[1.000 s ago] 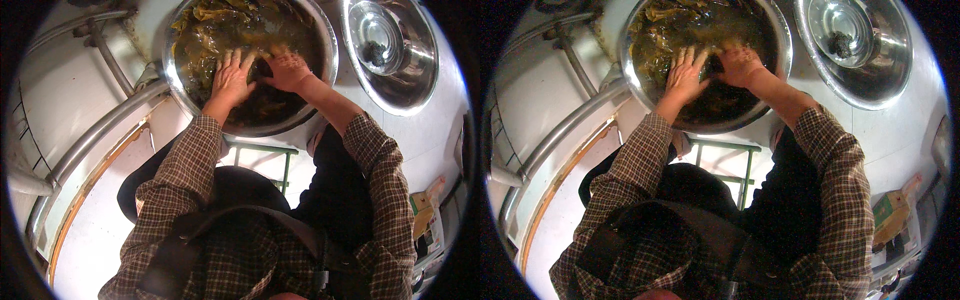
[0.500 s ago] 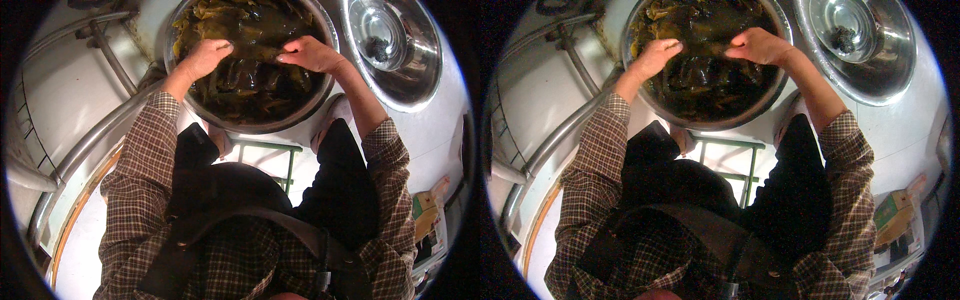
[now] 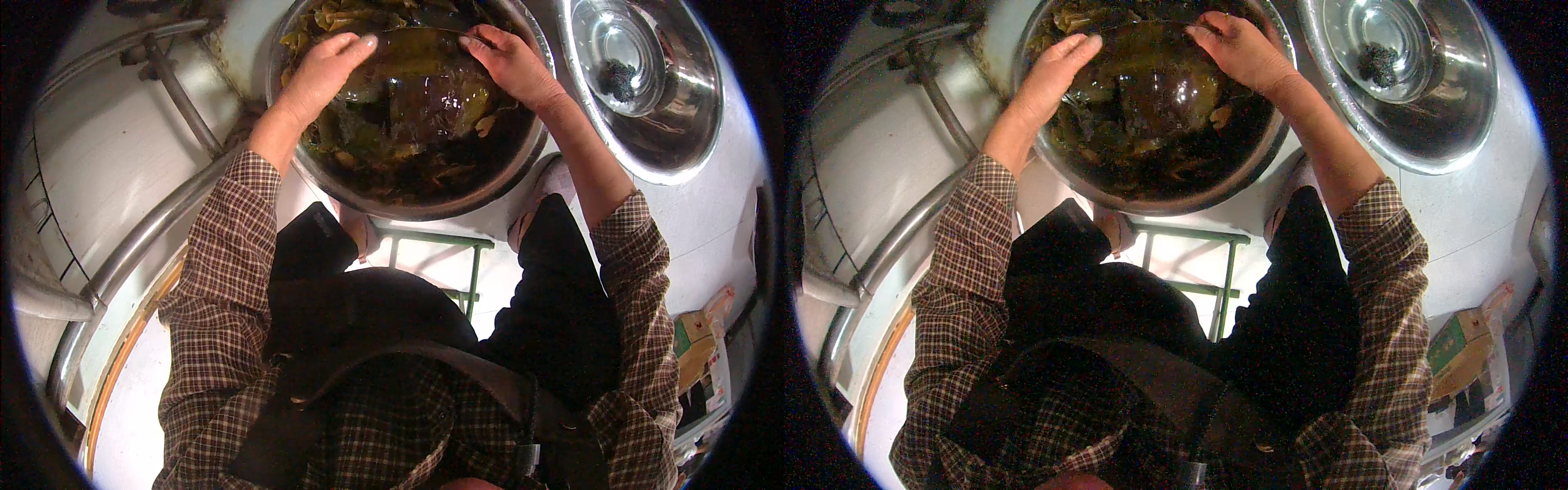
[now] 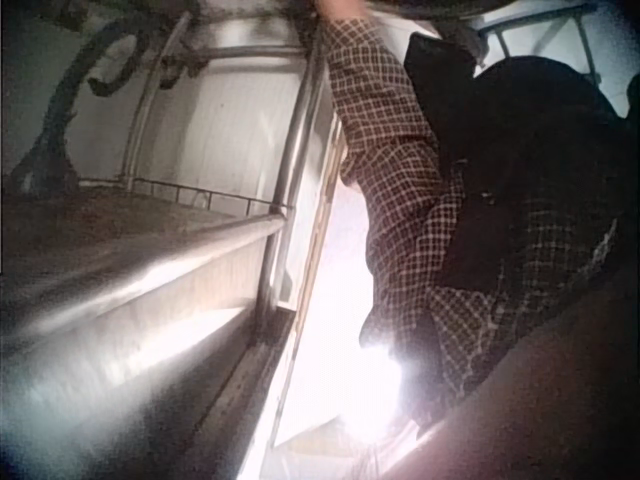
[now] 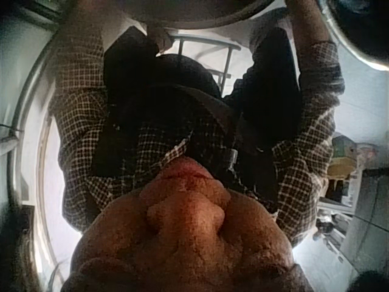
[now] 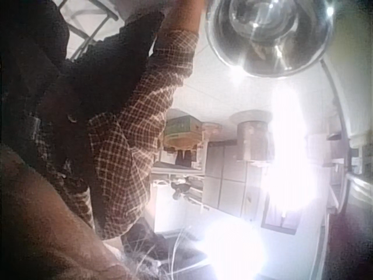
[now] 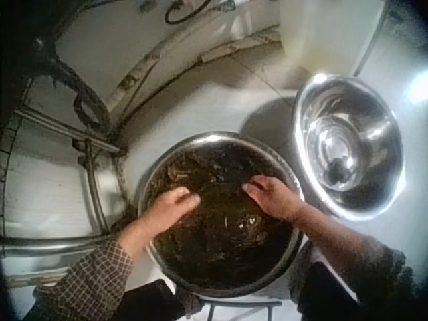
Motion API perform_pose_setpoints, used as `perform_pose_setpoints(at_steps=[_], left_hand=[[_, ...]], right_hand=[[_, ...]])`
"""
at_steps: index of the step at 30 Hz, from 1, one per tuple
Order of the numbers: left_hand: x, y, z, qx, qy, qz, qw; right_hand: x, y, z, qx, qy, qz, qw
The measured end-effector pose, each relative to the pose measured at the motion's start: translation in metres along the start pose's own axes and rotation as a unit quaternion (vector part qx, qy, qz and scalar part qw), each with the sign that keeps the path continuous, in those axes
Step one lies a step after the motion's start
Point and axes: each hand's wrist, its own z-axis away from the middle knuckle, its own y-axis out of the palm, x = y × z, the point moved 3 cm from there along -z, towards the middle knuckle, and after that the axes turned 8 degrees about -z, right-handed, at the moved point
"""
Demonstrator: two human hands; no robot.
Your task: The person washes large sheets of seaweed in a metal bowl filled with water. They repeatedly submerge, lift, and rub the seaweed by hand, occasionally transferring pieces to a second bowl. The task continues with the same repetitive motions.
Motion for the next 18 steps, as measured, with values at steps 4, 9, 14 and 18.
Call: perform_pose_setpoints(at_steps=[4, 9, 14, 18], left_hand=[[0.02, 0.001, 0.008, 0.032, 0.082, -0.287, 0.954], [0.07, 0.015, 0.001, -0.018, 0.048, -0.409, 0.911], [0.068, -0.001, 0.006, -0.017, -0.105, -0.053, 0.993], [0.039, -0.015, 0.014, 0.046, -0.052, 0.333, 0.941]], right_hand=[[0.012, 0.015, 0.013, -0.005, 0.126, -0.207, 0.97], [-0.008, 0.035, 0.022, 0.082, -0.05, 0.198, 0.976], [-0.044, 0.027, 0.018, 0.14, 0.108, -0.025, 0.984], [-0.009, 0.012, 0.015, 0.107, 0.12, -0.375, 0.913]])
